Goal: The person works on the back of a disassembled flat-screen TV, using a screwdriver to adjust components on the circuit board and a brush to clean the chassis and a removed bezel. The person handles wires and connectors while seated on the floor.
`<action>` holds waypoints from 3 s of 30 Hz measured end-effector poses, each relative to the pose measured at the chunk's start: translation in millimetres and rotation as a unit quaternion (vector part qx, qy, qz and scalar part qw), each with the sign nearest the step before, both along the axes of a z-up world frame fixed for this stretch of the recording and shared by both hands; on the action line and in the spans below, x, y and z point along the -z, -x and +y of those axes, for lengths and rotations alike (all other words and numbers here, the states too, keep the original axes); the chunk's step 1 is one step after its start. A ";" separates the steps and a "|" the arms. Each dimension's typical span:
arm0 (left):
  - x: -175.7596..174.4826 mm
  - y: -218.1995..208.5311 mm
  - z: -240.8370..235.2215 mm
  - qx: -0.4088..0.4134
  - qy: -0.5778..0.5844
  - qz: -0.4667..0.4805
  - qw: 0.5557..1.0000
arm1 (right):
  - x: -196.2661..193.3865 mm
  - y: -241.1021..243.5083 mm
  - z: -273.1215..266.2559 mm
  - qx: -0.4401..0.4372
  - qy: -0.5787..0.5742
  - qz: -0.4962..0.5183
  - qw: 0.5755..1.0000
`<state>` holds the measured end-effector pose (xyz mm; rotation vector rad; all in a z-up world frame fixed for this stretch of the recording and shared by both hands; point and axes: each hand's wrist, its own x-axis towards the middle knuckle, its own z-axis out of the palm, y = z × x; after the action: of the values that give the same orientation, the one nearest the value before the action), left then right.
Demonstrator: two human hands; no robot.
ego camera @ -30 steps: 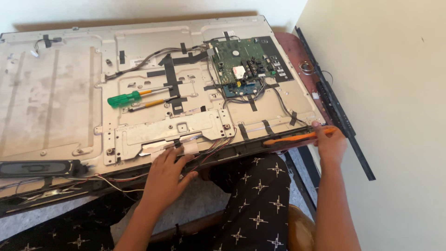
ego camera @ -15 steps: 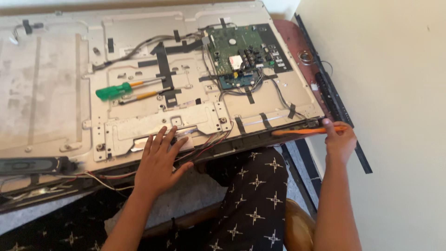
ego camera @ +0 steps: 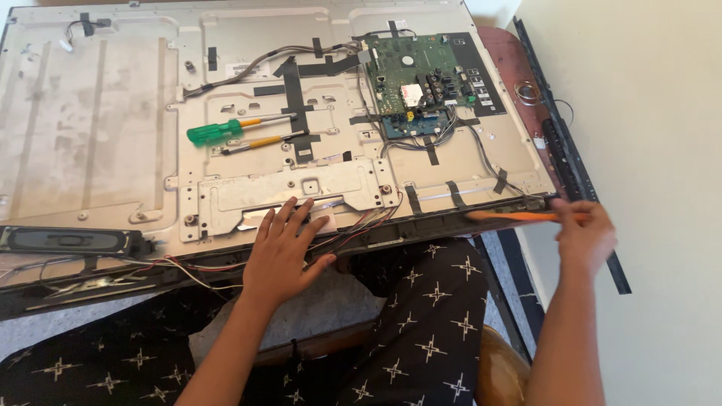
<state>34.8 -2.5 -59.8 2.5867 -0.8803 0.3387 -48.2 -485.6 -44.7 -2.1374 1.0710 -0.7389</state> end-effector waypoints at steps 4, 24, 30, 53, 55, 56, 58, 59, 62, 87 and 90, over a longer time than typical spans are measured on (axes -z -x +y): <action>-0.1 0.8 0.1 0.000 0.000 -0.005 1.000 | 3.6 -10.2 11.1 -0.002 0.034 0.032 0.999; -3.1 1.7 -0.1 -0.001 0.002 -0.005 1.000 | 16.5 -26.9 34.9 -0.182 0.052 0.085 0.978; -2.6 1.6 -0.3 -0.001 0.010 -0.007 1.000 | 13.9 -27.1 26.4 -0.165 0.096 0.073 0.979; 5.4 1.0 1.1 -0.009 -0.018 -0.010 1.000 | -13.7 20.0 -14.0 0.008 0.223 0.021 0.974; 5.5 -0.8 0.4 -0.006 -0.016 -0.016 1.000 | -18.4 22.9 -11.7 0.032 0.189 -0.012 0.981; 5.8 -0.6 0.6 -0.004 -0.014 -0.018 1.000 | -21.0 22.7 -8.9 0.043 0.172 -0.028 0.984; 6.4 -0.3 0.8 -0.004 -0.012 -0.021 1.000 | -25.7 19.5 0.6 0.051 0.159 -0.064 0.984; 6.4 0.0 1.2 -0.005 -0.013 -0.021 1.000 | -28.8 18.2 5.9 0.055 0.152 -0.082 0.983; 5.3 -0.3 1.0 -0.007 -0.010 -0.024 1.000 | -40.3 15.1 18.0 0.042 0.115 -0.131 0.984; -62.8 9.9 87.8 -0.046 0.068 0.154 0.985 | -15.7 -43.3 135.5 -0.322 -0.220 -0.141 0.910; -61.6 24.9 87.5 -0.059 -0.019 0.154 0.986 | -14.0 -39.1 132.0 -0.310 -0.129 -0.039 0.941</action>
<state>9.9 85.0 1.8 2.6347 -0.6322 -0.0482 -9.1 -353.6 -30.7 -2.0225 0.3734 -0.3512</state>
